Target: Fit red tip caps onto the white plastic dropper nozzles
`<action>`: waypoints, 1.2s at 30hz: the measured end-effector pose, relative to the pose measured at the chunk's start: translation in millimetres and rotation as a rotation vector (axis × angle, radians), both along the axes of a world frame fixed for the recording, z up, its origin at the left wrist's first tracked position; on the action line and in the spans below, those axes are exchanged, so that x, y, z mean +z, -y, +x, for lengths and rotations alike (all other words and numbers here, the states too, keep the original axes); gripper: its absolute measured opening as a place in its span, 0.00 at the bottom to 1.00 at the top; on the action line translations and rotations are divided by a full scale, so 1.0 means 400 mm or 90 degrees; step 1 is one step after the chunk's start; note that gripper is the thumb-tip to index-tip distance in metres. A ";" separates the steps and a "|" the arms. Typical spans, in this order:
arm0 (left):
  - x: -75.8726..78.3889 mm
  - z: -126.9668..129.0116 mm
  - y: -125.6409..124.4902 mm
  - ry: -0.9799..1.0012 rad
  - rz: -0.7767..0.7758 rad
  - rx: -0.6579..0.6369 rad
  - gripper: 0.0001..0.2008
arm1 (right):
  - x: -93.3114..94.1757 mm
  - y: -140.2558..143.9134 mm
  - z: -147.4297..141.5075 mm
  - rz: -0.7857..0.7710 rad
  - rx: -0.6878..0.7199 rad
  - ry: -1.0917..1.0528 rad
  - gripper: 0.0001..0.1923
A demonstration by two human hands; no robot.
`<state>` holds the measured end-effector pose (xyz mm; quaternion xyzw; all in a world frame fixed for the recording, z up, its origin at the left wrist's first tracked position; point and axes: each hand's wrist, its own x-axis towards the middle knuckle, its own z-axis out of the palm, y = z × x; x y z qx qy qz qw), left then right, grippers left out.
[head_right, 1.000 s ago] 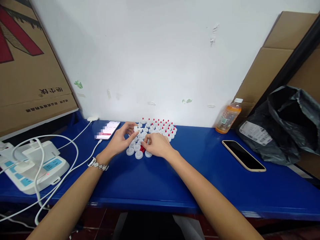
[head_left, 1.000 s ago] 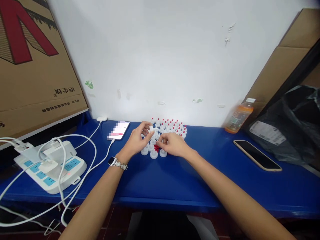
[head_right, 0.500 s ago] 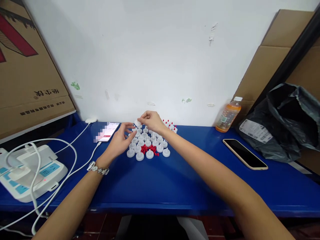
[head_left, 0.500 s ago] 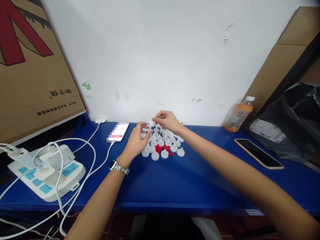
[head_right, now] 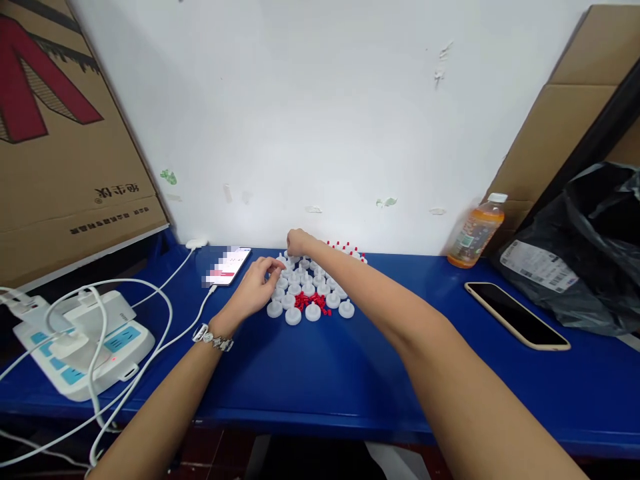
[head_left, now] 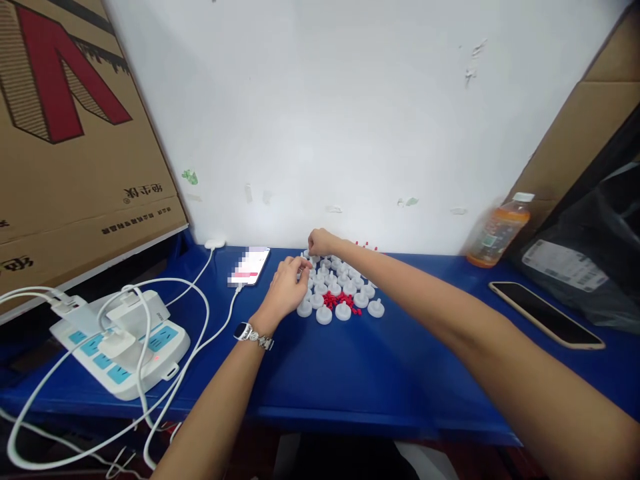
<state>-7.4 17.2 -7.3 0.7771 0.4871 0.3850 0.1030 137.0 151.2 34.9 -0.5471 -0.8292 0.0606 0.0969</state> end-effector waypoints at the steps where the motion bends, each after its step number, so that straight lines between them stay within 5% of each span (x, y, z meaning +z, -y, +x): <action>1: 0.000 0.000 0.000 0.000 0.000 0.000 0.09 | -0.005 -0.002 0.000 -0.003 -0.005 -0.003 0.08; 10: -0.009 0.002 -0.008 0.011 -0.005 0.014 0.08 | -0.024 -0.042 0.043 0.080 -0.120 -0.002 0.18; 23: 0.009 0.005 0.012 0.002 -0.042 -0.001 0.09 | -0.019 -0.041 0.010 0.104 -0.195 0.020 0.15; 29: 0.013 0.013 0.018 0.050 0.002 -0.026 0.10 | 0.012 0.107 0.057 0.154 -0.216 -0.249 0.14; 36: 0.040 0.060 0.064 0.082 0.018 -0.133 0.22 | -0.049 0.357 0.139 0.118 -0.077 -0.547 0.12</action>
